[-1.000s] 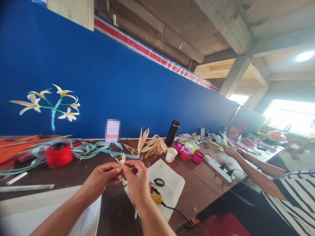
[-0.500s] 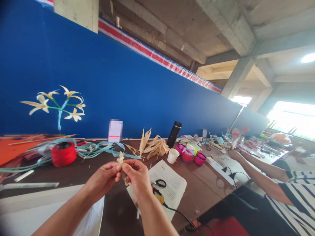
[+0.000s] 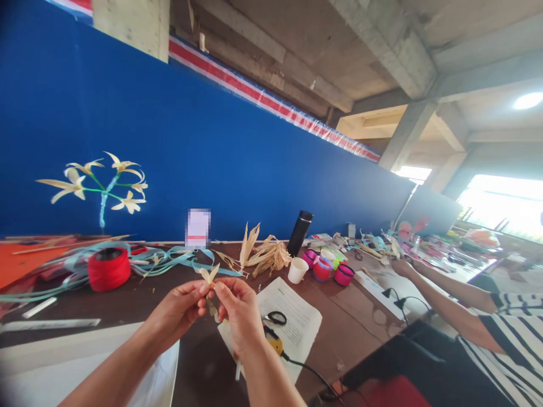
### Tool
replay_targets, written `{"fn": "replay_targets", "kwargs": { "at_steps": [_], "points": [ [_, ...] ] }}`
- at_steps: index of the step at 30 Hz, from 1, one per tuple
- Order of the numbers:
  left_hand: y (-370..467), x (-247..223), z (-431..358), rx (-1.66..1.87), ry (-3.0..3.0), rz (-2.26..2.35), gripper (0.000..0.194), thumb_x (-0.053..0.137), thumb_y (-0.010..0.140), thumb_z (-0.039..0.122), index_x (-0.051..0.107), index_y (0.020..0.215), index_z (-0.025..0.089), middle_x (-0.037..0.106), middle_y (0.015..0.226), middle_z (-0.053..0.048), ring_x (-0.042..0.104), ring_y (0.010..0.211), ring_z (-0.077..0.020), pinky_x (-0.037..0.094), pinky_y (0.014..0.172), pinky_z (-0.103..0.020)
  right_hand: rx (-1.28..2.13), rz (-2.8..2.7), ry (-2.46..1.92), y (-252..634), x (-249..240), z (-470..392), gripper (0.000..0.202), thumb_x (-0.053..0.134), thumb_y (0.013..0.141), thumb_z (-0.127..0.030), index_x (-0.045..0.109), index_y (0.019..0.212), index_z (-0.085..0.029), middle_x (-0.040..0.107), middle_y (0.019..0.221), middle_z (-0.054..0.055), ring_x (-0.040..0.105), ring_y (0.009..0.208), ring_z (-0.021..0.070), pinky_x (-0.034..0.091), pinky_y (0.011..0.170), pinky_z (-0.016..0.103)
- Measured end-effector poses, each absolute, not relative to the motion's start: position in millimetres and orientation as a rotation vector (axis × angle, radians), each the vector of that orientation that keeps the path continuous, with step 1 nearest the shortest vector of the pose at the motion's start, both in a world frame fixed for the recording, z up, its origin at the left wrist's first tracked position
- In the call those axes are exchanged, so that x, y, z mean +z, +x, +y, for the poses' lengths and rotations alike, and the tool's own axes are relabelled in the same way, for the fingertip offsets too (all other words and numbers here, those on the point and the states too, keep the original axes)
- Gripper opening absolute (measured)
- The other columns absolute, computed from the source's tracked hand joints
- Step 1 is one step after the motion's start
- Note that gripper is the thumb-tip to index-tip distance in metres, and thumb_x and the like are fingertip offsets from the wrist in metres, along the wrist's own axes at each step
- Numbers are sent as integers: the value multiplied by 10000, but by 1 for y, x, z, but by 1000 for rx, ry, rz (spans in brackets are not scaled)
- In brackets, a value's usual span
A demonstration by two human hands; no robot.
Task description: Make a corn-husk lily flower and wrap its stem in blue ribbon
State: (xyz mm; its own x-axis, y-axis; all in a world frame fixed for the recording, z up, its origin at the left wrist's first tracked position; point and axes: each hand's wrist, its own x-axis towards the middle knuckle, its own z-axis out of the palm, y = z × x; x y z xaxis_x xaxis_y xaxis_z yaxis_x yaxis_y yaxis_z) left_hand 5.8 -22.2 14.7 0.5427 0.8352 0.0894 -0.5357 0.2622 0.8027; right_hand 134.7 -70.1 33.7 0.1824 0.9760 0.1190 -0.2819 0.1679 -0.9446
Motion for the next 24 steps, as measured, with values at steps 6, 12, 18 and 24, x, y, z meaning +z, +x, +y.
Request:
{"fn": "replay_targets", "kwargs": {
  "at_steps": [6, 12, 18, 24],
  "points": [
    [7, 11, -19, 974, 932, 433, 191, 722, 715, 318, 696, 746, 131, 587, 659, 6, 480, 503, -36, 444, 511, -156, 977, -1048, -1053, 138, 35, -70, 330, 693, 725, -413, 687, 889, -127, 603, 643, 2, 396, 437, 39, 329, 415, 173],
    [6, 9, -19, 981, 965, 456, 196, 716, 717, 328, 696, 735, 135, 576, 652, 7, 472, 515, -41, 438, 531, -166, 966, -1094, -1072, 138, 30, -70, 329, 668, 745, -410, 685, 910, -126, 602, 679, 11, 388, 452, 39, 327, 427, 176],
    [4, 10, -18, 1000, 980, 472, 188, 704, 734, 312, 698, 753, 126, 587, 688, -7, 464, 536, -40, 436, 543, -162, 898, -1128, -1160, 145, 29, -69, 289, 644, 757, -396, 687, 892, -144, 523, 539, -43, 388, 440, 52, 316, 437, 181],
    [-1, 9, -12, 1056, 969, 527, 207, 722, 713, 315, 708, 793, 125, 600, 714, -9, 462, 551, -38, 461, 570, -166, 627, -1439, -1436, 163, 25, -66, 206, 586, 776, -320, 711, 822, -163, 635, 653, 0, 521, 554, 108, 402, 532, 217]
  ]
}}
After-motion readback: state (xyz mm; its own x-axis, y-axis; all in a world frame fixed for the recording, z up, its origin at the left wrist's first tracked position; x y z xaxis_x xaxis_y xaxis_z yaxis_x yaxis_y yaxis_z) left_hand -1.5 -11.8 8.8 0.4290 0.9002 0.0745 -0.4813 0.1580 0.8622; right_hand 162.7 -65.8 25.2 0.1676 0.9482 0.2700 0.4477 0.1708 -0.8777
